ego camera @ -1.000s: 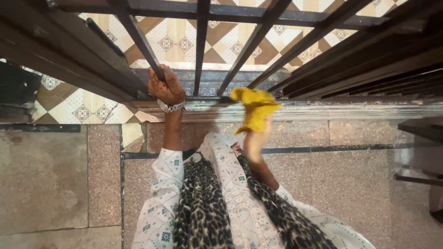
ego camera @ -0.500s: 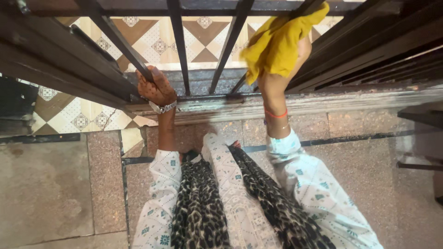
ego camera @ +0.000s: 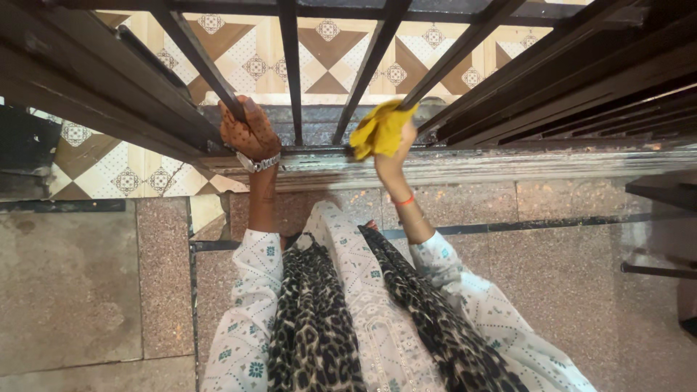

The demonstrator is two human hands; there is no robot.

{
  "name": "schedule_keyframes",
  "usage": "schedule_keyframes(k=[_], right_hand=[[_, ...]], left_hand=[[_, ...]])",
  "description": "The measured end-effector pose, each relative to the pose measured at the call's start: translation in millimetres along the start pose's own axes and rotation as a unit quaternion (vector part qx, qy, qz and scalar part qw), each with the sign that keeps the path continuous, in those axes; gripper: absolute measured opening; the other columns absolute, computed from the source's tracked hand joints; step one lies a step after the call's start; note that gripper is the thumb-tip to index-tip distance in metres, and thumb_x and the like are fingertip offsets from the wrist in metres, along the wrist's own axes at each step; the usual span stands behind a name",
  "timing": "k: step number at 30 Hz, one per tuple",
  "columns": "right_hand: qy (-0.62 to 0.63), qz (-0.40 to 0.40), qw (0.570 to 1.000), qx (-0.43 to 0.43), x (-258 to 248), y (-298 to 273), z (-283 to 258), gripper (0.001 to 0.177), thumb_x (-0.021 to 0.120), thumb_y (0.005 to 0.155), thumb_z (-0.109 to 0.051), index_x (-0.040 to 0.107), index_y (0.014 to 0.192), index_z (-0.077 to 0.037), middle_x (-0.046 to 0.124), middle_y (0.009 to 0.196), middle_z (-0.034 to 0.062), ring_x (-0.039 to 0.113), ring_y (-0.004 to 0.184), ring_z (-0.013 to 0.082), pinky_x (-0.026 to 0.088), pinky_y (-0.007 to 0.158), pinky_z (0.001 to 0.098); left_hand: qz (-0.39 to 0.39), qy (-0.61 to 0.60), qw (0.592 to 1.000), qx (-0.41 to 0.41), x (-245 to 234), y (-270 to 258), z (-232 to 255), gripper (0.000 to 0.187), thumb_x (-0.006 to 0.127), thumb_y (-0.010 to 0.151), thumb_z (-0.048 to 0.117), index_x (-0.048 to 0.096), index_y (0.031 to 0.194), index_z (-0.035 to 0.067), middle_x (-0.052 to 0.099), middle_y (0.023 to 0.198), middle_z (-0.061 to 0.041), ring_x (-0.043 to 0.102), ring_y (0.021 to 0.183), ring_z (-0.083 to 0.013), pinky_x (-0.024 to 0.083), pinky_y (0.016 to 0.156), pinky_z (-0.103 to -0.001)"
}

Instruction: The person cleans the bars of a metal gate by hand using a yellow cloth, wiping the surfaces and edges.

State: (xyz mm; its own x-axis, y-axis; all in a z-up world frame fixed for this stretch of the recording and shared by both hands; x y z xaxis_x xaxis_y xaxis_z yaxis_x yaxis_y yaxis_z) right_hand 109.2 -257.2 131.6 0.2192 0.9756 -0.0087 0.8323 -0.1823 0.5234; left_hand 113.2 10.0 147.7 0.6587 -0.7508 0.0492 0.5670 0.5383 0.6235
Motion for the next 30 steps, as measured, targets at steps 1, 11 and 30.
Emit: schedule_keyframes(k=[1, 11, 30], right_hand=[[0.005, -0.012, 1.0, 0.018, 3, -12, 6, 0.013, 0.054, 0.104, -0.012, 0.057, 0.106, 0.001, 0.063, 0.095, 0.0049, 0.061, 0.087, 0.014, 0.052, 0.077, 0.029], [0.004, 0.154, 0.981, 0.118, -64, -80, -35, 0.034, 0.055, 0.102, -0.022, 0.055, 0.129, 0.0, 0.06, 0.092, 0.0026, 0.062, 0.063, 0.0061, 0.051, 0.04, 0.0242], [0.277, 0.046, 0.958, -0.054, -73, 121, -115, 0.024, 0.07, 0.103, -0.024, 0.062, 0.112, -0.004, 0.065, 0.097, 0.0081, 0.06, 0.07, 0.0104, 0.048, 0.055, 0.0224]], left_hand=[[0.0, 0.0, 1.0, -0.002, -1, -1, 0, 0.036, 0.05, 0.112, 0.035, 0.056, 0.096, 0.003, 0.05, 0.057, -0.001, 0.051, 0.048, -0.0123, 0.038, 0.047, -0.028], [-0.004, 0.036, 0.998, 0.05, -1, -2, -6, 0.033, 0.049, 0.113, 0.027, 0.055, 0.091, 0.004, 0.05, 0.057, -0.002, 0.052, 0.048, -0.0145, 0.039, 0.048, -0.031], [-0.015, 0.036, 0.999, 0.025, -1, -1, 0, 0.036, 0.051, 0.113, 0.032, 0.057, 0.092, 0.003, 0.054, 0.061, -0.005, 0.059, 0.052, -0.0174, 0.044, 0.05, -0.031]])
Point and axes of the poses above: each hand's wrist, its own y-axis towards the middle knuckle, its own x-axis out of the palm, z = x × y, the point moved 4 cm from there along y, towards the middle knuckle
